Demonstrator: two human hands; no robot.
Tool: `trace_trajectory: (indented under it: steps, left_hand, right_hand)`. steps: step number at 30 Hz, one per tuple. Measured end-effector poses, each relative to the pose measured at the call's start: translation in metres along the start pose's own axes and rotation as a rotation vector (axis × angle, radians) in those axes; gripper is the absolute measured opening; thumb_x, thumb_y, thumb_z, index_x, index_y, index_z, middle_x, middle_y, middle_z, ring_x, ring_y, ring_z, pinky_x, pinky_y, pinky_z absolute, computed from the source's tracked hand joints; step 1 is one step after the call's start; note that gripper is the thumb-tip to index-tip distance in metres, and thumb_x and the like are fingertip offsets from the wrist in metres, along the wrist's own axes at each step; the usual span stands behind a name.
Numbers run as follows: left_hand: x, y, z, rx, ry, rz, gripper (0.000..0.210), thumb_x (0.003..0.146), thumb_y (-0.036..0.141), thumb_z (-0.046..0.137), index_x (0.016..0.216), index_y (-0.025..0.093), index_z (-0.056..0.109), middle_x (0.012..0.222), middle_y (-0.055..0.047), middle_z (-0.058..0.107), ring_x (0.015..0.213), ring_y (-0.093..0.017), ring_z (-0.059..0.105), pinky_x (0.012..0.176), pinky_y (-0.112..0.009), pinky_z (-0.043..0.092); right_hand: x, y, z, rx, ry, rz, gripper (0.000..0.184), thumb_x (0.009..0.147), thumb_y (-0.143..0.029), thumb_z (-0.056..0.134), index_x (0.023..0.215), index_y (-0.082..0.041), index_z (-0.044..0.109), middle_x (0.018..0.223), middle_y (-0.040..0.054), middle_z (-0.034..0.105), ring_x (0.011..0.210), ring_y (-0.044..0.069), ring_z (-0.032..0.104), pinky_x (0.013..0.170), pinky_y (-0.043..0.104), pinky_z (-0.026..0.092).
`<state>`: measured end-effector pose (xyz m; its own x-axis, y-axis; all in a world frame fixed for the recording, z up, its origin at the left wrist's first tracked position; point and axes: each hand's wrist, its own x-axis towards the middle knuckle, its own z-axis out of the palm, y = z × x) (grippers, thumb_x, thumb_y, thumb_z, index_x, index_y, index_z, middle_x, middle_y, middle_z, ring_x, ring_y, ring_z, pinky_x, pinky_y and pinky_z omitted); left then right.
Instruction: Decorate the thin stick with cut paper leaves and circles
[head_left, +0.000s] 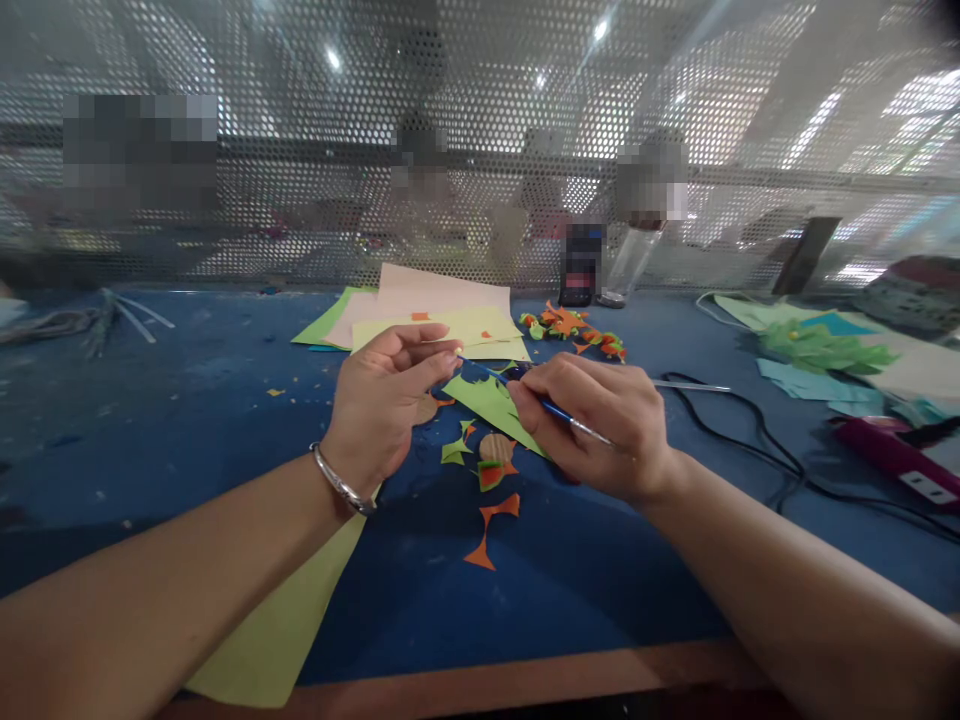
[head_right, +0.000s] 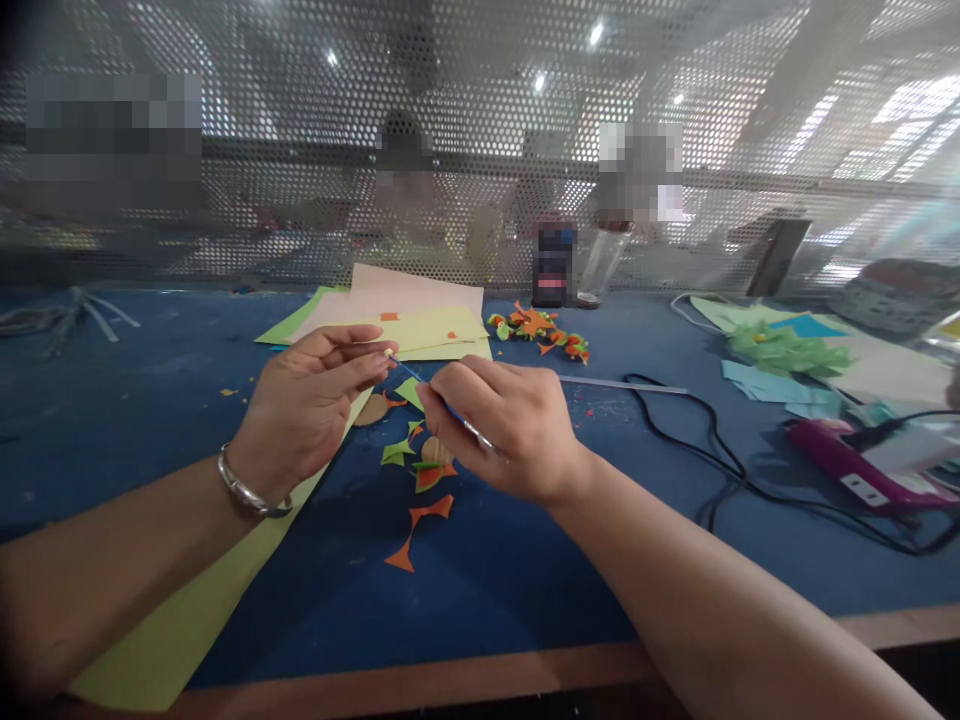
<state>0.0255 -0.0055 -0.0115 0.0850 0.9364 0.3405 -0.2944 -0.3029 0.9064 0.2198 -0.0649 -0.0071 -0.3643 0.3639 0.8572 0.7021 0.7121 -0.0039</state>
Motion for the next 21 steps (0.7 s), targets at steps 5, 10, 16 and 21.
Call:
trace_trajectory:
  steps: [5,10,16,21]
  left_hand:
    - [-0.0004,0.0003,0.0012,-0.029,-0.004,-0.018,0.030,0.072,0.012,0.078,0.099,0.017,0.070,0.096,-0.007,0.075,0.095,-0.018,0.069,0.089,-0.030,0.051]
    - [-0.0015,0.0011,0.0012,-0.001,-0.038,-0.006,0.030,0.074,0.012,0.076,0.103,0.018,0.069,0.100,-0.006,0.074,0.102,-0.019,0.067,0.094,-0.032,0.050]
    - [-0.0015,0.0015,0.0023,-0.012,-0.031,-0.090,0.038,0.073,0.011,0.077,0.110,0.017,0.066,0.103,-0.007,0.073,0.101,-0.018,0.066,0.085,-0.028,0.051]
    - [0.0000,0.0030,0.0021,-0.009,-0.001,-0.193,0.041,0.070,0.014,0.081,0.108,0.017,0.066,0.092,-0.006,0.072,0.085,-0.017,0.068,0.071,-0.026,0.052]
  right_hand:
    - [0.0004,0.0001,-0.0004,-0.018,0.009,-0.013,0.012,0.090,-0.015,0.063,0.079,-0.018,0.057,0.076,0.0025,0.068,0.059,0.011,0.056,0.057,0.026,0.043]
    - [0.0007,-0.0008,-0.0019,-0.032,0.004,-0.017,0.012,0.089,-0.015,0.064,0.079,-0.018,0.057,0.075,0.0024,0.068,0.059,0.011,0.057,0.058,0.026,0.043]
    - [0.0006,-0.0007,-0.0021,-0.056,-0.005,-0.028,0.014,0.090,-0.016,0.063,0.078,-0.018,0.057,0.074,0.0024,0.067,0.058,0.011,0.055,0.057,0.026,0.042]
    - [-0.0003,-0.0001,-0.0025,-0.073,-0.039,-0.024,0.015,0.092,-0.018,0.061,0.078,-0.019,0.056,0.072,0.0014,0.065,0.057,0.011,0.053,0.057,0.026,0.042]
